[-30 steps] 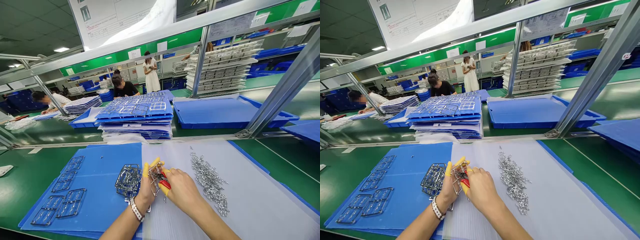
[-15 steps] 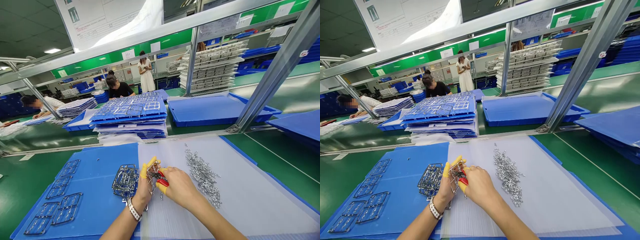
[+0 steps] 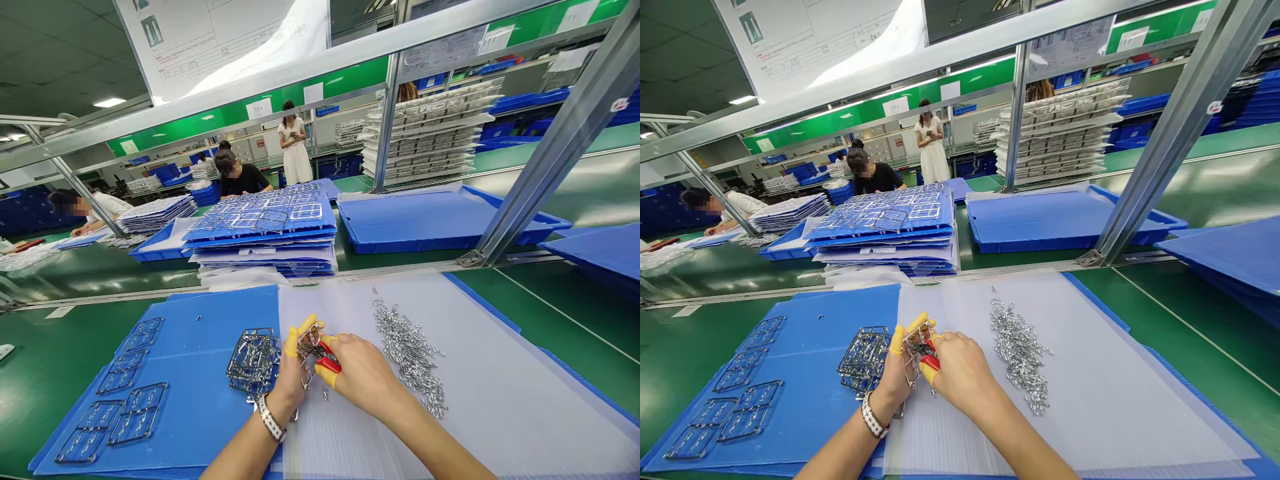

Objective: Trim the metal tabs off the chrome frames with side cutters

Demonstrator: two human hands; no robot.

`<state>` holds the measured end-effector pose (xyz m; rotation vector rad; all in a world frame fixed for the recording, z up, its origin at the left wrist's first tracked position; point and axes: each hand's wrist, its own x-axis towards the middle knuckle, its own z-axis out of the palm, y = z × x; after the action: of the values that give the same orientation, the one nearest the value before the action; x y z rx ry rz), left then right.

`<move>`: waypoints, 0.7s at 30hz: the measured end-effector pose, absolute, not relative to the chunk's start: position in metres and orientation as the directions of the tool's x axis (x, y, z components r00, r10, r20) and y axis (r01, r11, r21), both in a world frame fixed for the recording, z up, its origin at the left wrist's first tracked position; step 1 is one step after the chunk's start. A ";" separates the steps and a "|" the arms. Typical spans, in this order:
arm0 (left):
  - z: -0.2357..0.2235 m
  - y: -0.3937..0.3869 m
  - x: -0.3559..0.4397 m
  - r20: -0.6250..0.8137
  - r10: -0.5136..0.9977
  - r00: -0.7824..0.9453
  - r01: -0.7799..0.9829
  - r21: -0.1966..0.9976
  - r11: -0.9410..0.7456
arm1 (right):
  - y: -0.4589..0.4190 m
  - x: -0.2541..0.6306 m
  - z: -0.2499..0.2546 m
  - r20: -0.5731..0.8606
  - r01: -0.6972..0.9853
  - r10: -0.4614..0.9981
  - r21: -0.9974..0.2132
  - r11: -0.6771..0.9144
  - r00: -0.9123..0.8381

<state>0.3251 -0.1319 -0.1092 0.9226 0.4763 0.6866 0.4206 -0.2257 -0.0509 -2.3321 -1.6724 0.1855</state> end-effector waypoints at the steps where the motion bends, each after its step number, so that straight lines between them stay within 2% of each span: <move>1: -0.110 -0.132 0.325 -0.078 0.718 0.692 -0.330 0.850 0.410 | -0.226 0.421 -0.051 0.054 0.911 0.943 -0.280 -0.302 0.330; 9: -0.113 -0.131 0.327 -0.060 0.727 0.684 -0.317 0.873 0.371 | -0.227 0.418 -0.048 0.046 0.918 0.938 -0.226 -0.326 0.344; 21: -0.106 -0.158 0.336 -0.242 0.608 0.756 -0.243 0.759 0.604 | -0.250 0.419 -0.058 0.036 0.899 0.903 -0.116 -0.422 0.428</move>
<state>0.3363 -0.1578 -0.1065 0.7765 0.5176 0.5186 0.4186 -0.2499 -0.0582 -2.5543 -1.6192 0.0483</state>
